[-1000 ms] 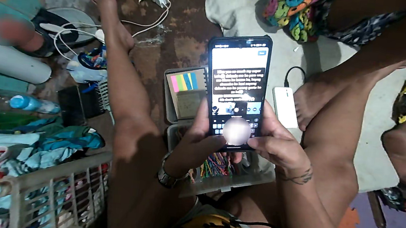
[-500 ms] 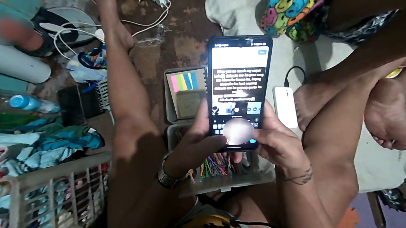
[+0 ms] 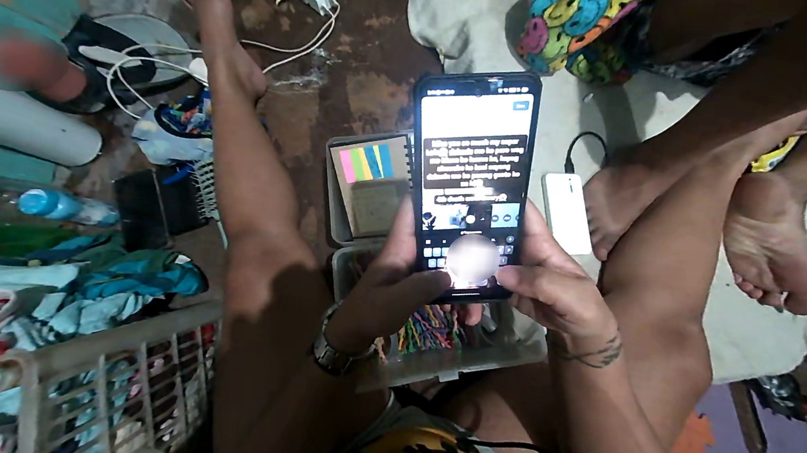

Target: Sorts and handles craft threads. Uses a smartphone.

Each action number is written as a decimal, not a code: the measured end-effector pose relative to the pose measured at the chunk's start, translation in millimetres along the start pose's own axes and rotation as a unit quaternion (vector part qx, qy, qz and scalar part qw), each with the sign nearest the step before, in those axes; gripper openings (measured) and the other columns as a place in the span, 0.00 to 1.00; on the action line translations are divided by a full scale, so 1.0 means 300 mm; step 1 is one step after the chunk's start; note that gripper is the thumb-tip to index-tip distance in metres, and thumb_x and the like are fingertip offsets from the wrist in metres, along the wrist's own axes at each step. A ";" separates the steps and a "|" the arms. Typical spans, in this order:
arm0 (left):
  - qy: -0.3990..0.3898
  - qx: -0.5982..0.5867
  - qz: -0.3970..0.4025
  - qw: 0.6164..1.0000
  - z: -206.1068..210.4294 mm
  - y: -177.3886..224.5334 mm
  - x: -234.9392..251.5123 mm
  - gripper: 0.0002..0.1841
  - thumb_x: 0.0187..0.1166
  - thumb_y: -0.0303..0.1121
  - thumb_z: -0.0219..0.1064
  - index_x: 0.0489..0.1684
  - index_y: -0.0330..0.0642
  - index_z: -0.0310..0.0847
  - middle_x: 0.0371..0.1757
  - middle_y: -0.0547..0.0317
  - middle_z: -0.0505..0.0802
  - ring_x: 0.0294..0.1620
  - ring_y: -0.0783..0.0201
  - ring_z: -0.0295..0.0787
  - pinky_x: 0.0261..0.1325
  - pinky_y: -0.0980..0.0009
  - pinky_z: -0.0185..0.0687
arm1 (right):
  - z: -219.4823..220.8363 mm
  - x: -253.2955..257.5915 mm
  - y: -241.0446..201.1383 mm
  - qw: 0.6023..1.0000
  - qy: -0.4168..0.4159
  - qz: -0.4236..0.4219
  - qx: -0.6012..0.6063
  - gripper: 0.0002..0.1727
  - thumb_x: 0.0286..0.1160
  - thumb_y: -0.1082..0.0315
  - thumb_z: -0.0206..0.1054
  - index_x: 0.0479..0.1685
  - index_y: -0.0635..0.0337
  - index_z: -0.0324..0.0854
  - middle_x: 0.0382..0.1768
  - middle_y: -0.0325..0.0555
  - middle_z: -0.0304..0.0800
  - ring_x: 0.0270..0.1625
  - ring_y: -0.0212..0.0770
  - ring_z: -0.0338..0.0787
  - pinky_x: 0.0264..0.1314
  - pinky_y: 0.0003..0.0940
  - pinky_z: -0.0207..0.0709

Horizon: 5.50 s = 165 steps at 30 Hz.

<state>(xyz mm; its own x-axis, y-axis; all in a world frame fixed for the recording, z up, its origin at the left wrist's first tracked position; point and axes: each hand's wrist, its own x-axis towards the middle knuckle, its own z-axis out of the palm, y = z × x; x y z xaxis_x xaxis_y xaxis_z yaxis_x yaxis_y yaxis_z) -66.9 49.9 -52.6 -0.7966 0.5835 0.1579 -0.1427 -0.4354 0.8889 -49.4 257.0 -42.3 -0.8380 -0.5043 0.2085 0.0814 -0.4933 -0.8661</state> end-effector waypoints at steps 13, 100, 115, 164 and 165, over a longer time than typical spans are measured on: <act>-0.015 -0.007 0.008 1.000 0.002 0.010 -0.005 0.36 0.77 0.27 0.61 0.85 0.62 0.49 0.57 0.71 0.90 0.45 0.74 0.92 0.45 0.77 0.91 | 0.007 0.005 -0.003 1.000 0.008 -0.004 -0.007 0.26 0.87 0.65 0.54 0.81 0.35 0.59 0.58 0.36 0.89 0.45 0.33 0.94 0.40 0.26 0.90; -0.024 -0.021 0.007 0.999 -0.006 -0.018 0.007 0.35 0.78 0.25 0.58 0.86 0.58 0.50 0.60 0.57 0.88 0.46 0.65 0.92 0.44 0.71 0.91 | -0.002 -0.008 -0.014 1.000 -0.012 0.004 -0.001 0.34 0.78 0.75 0.52 0.83 0.37 0.57 0.62 0.37 0.87 0.51 0.36 0.93 0.45 0.31 0.92; -0.009 0.017 -0.003 1.000 0.025 0.029 0.003 0.33 0.78 0.25 0.57 0.83 0.60 0.53 0.52 0.72 0.91 0.41 0.76 0.92 0.42 0.79 0.90 | -0.005 -0.009 -0.014 1.000 -0.013 0.004 -0.001 0.33 0.79 0.71 0.58 0.83 0.34 0.55 0.61 0.35 0.88 0.49 0.34 0.93 0.44 0.28 0.91; -0.007 0.003 -0.009 1.000 0.020 0.018 0.009 0.31 0.80 0.26 0.58 0.82 0.59 0.52 0.52 0.65 0.91 0.41 0.71 0.92 0.41 0.76 0.91 | -0.016 -0.007 -0.013 1.000 -0.024 0.007 0.009 0.31 0.80 0.73 0.54 0.81 0.35 0.59 0.62 0.38 0.88 0.52 0.38 0.94 0.46 0.33 0.92; 0.010 0.021 -0.010 1.000 0.031 0.031 0.008 0.29 0.78 0.25 0.57 0.77 0.57 0.56 0.49 0.70 0.91 0.40 0.75 0.92 0.41 0.78 0.90 | -0.016 -0.007 -0.013 1.000 -0.025 0.006 0.008 0.31 0.80 0.73 0.55 0.81 0.35 0.59 0.62 0.37 0.88 0.53 0.38 0.94 0.47 0.32 0.92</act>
<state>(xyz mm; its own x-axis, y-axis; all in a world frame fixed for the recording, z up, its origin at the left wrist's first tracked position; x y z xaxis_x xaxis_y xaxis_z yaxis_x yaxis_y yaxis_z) -64.5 53.8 -40.0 -0.8055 0.5778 0.1313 -0.1346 -0.3942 0.9091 -50.6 263.5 -41.6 -0.8085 -0.5456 0.2208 0.1002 -0.4972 -0.8619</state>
